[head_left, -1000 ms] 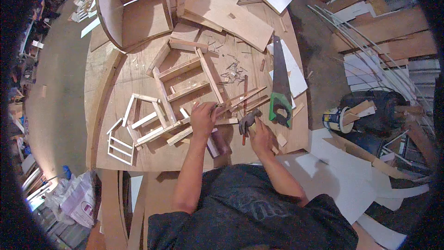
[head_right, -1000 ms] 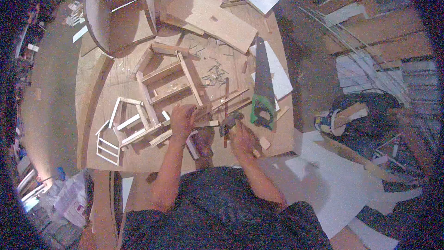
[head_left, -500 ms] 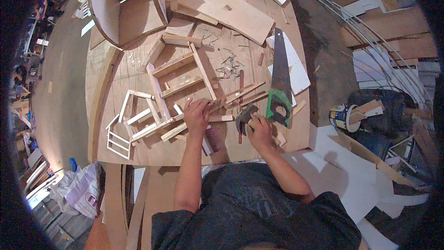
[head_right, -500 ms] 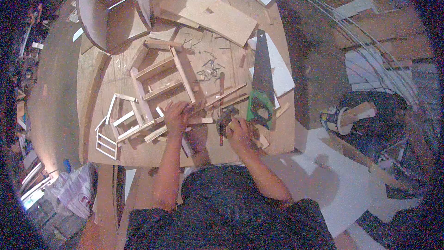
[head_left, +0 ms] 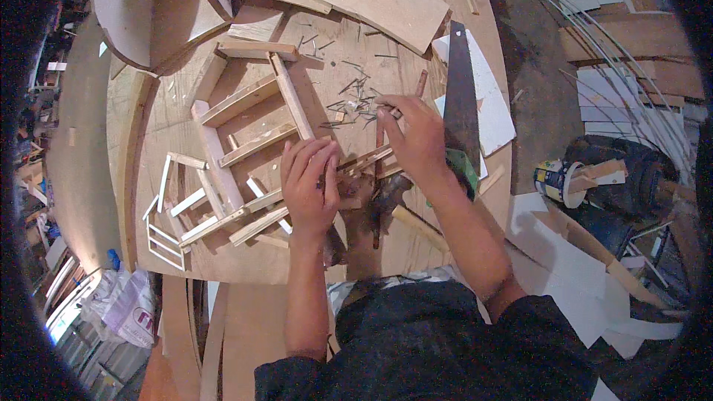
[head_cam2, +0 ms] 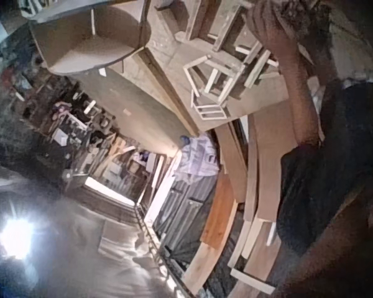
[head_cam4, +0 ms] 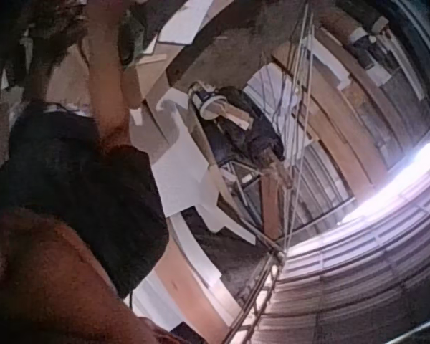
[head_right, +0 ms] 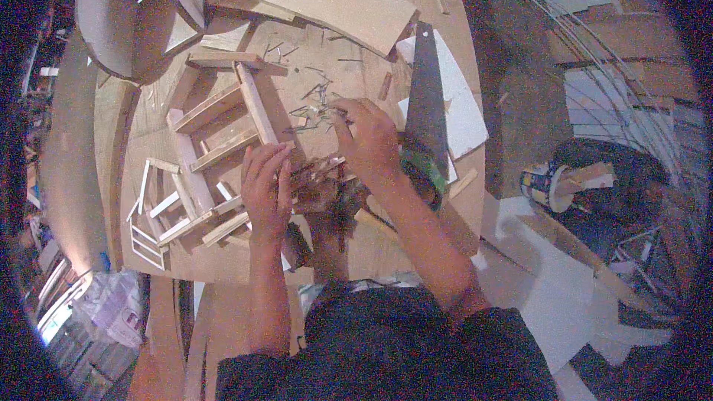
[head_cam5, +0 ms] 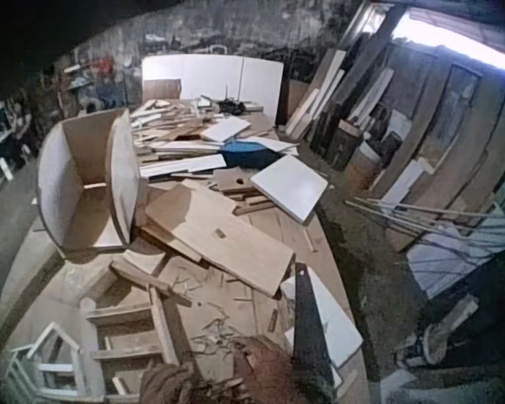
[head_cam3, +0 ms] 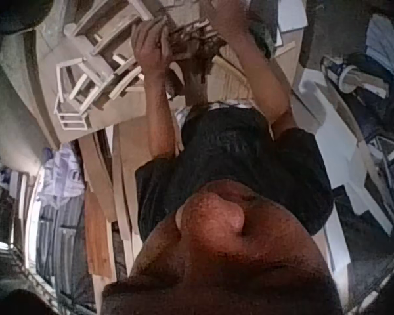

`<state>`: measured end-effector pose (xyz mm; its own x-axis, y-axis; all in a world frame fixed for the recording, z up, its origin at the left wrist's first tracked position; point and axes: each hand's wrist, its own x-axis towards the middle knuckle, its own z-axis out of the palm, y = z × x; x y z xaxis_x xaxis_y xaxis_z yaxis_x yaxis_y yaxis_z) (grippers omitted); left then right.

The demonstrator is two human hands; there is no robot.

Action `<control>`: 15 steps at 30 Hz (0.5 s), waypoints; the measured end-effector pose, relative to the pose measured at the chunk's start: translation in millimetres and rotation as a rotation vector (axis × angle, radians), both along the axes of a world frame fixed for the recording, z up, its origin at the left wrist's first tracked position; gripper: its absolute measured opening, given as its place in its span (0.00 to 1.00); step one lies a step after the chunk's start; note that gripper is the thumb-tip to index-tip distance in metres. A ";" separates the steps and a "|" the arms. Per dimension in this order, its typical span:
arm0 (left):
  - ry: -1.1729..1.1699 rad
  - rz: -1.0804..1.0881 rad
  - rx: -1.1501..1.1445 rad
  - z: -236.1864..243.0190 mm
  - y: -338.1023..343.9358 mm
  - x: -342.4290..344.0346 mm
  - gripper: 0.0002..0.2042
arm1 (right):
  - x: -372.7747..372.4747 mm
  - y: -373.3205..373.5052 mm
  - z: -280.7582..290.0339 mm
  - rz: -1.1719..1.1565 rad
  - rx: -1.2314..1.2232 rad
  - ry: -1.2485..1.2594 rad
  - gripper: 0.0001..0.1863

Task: The person saws a small piece of wood, uses sandpaper on a wood joint, and hammers a nail into a wooden model structure on a workbench.

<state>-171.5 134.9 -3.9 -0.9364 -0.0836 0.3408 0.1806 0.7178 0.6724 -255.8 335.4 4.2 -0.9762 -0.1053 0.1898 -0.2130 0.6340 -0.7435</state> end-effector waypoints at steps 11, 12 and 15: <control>-0.114 -0.068 -0.204 -30.9 19.0 -89.1 0.07 | -77.5 23.2 -64.6 0.149 0.262 -0.253 0.10; -0.165 -0.069 -0.240 -33.1 20.4 -90.6 0.07 | -76.8 23.1 -63.4 0.159 0.240 -0.295 0.10; -0.249 -0.074 -0.262 -39.1 27.1 -93.0 0.07 | -78.9 23.7 -62.6 0.201 0.220 -0.329 0.10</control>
<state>-264.4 161.9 -43.0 -0.9936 0.0476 0.1025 0.0927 0.8624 0.4977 -334.7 359.0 -58.4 -0.9368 -0.3024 -0.1761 -0.1226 0.7551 -0.6441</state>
